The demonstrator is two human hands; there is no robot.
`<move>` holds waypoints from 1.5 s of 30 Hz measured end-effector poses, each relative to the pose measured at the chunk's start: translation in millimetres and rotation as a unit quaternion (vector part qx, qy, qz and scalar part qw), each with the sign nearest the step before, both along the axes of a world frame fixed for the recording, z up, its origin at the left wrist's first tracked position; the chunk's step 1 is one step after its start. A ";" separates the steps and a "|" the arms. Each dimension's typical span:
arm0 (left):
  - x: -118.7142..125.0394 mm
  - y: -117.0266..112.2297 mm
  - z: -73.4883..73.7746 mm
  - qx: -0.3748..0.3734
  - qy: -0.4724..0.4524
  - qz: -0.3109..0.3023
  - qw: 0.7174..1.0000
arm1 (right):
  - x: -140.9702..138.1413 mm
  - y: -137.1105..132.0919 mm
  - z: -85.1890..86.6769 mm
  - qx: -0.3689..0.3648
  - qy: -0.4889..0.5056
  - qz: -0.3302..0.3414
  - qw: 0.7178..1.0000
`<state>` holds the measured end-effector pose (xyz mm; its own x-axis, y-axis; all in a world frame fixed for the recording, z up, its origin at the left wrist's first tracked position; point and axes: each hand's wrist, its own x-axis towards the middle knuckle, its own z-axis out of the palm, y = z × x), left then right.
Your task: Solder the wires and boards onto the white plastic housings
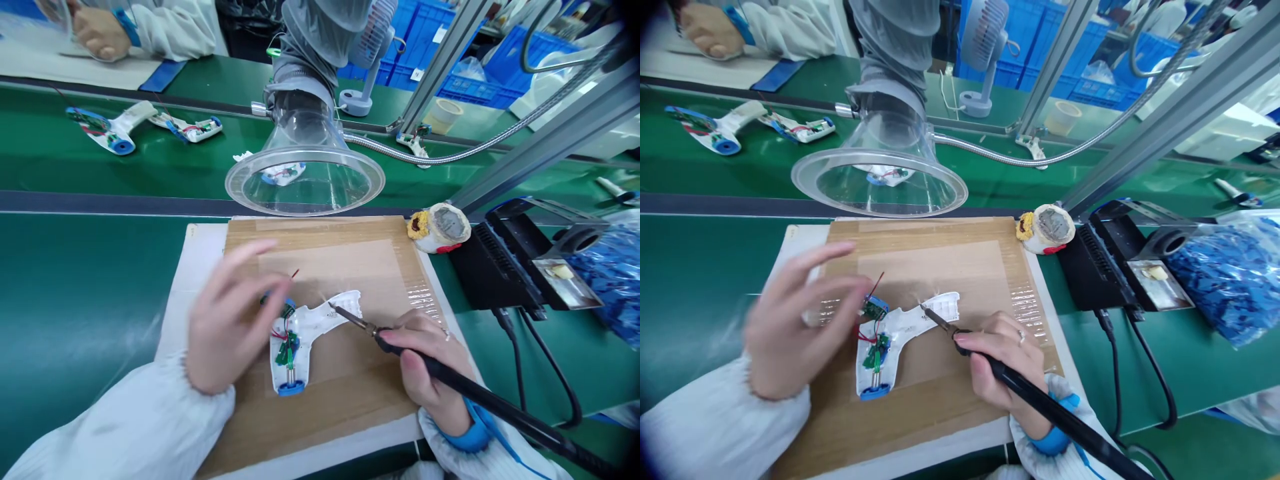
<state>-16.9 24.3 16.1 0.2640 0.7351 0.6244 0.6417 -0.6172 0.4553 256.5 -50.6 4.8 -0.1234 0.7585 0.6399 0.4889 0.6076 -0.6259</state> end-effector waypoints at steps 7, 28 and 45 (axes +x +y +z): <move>-14.6 16.3 18.4 -0.161 -0.001 -0.068 0.985 | -6.2 4.5 -11.8 -0.117 -0.013 -0.025 0.993; 28.3 -25.7 -17.8 -0.156 0.020 -0.102 0.982 | 0.8 -7.1 -12.8 -0.087 0.064 -0.059 0.992; 32.6 -26.4 -13.3 -0.179 0.016 -0.096 0.979 | 4.9 -10.9 -13.0 -0.068 0.070 -0.048 0.994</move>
<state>15.7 -2.1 2.7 0.4335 0.8408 0.3244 0.5475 -0.5316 0.6462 261.4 -61.5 -8.2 0.0376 0.8431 0.5365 0.4430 0.4672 -0.7652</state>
